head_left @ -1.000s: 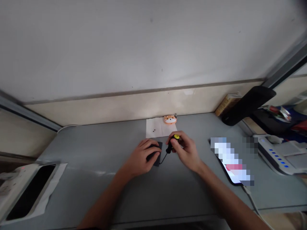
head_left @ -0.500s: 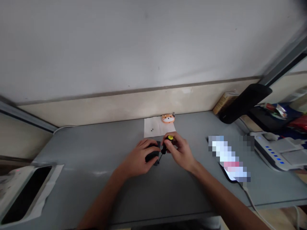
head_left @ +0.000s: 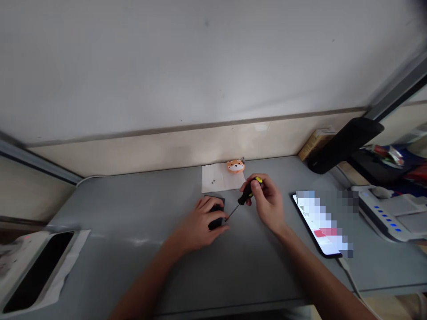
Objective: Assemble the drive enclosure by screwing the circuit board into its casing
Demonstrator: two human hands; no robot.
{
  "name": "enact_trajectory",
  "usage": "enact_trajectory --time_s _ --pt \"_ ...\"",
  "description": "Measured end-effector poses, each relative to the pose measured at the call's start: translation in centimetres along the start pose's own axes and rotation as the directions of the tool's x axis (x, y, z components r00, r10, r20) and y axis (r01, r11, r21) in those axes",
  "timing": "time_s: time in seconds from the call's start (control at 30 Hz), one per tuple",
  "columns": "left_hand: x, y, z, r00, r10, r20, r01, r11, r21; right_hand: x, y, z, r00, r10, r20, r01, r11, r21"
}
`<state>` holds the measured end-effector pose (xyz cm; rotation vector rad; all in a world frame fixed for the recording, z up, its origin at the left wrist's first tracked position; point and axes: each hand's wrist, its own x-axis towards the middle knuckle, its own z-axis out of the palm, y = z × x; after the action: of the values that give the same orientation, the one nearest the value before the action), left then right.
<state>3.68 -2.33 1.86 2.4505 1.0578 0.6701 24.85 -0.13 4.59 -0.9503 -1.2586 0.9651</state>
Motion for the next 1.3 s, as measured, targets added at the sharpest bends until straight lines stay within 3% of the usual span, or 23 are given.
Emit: enact_trajectory --time_s 0.2,0.3,0.53,0.73,0.9,1.07,1.2,1.3 --pt "0.3 -0.2 0.7 0.995 0.067 -0.075 -0.067 0.998 -0.008 0.1 0.0 0.0 1.0 -0.008 -0.02 0.008 0.999 0.041" --pt "0.4 -0.7 0.2 0.991 0.068 -0.114 -0.072 0.997 -0.032 0.6 0.0 -0.3 0.996 0.002 -0.088 0.006 0.996 0.086" --pt "3.5 -5.1 -2.6 0.97 -0.168 -0.176 0.18 0.982 0.058 2.2 1.4 -1.6 0.942 0.102 -0.32 -0.062 0.989 0.134" --pt "5.3 -7.4 -1.8 0.974 -0.2 -0.104 0.211 0.97 0.118 2.5 1.7 -1.9 0.928 0.093 -0.361 -0.06 0.993 0.103" --pt "4.8 -7.3 -2.1 0.976 -0.19 -0.11 0.202 0.973 0.111 2.5 1.5 -1.9 0.92 0.081 -0.385 -0.047 0.994 0.097" --pt "2.8 -6.0 -3.7 0.944 -0.318 -0.087 0.32 0.947 0.018 2.3 1.4 -1.9 0.926 0.049 -0.374 -0.026 0.997 0.067" --pt "0.9 -4.1 -4.1 0.936 -0.335 0.109 0.349 0.924 -0.155 1.7 1.0 -1.5 0.942 -0.052 -0.332 0.057 0.998 0.006" --pt "0.5 -2.6 -3.5 0.912 -0.361 0.192 0.39 0.91 -0.139 1.2 0.7 -1.1 0.944 -0.135 -0.302 0.12 0.99 -0.069"
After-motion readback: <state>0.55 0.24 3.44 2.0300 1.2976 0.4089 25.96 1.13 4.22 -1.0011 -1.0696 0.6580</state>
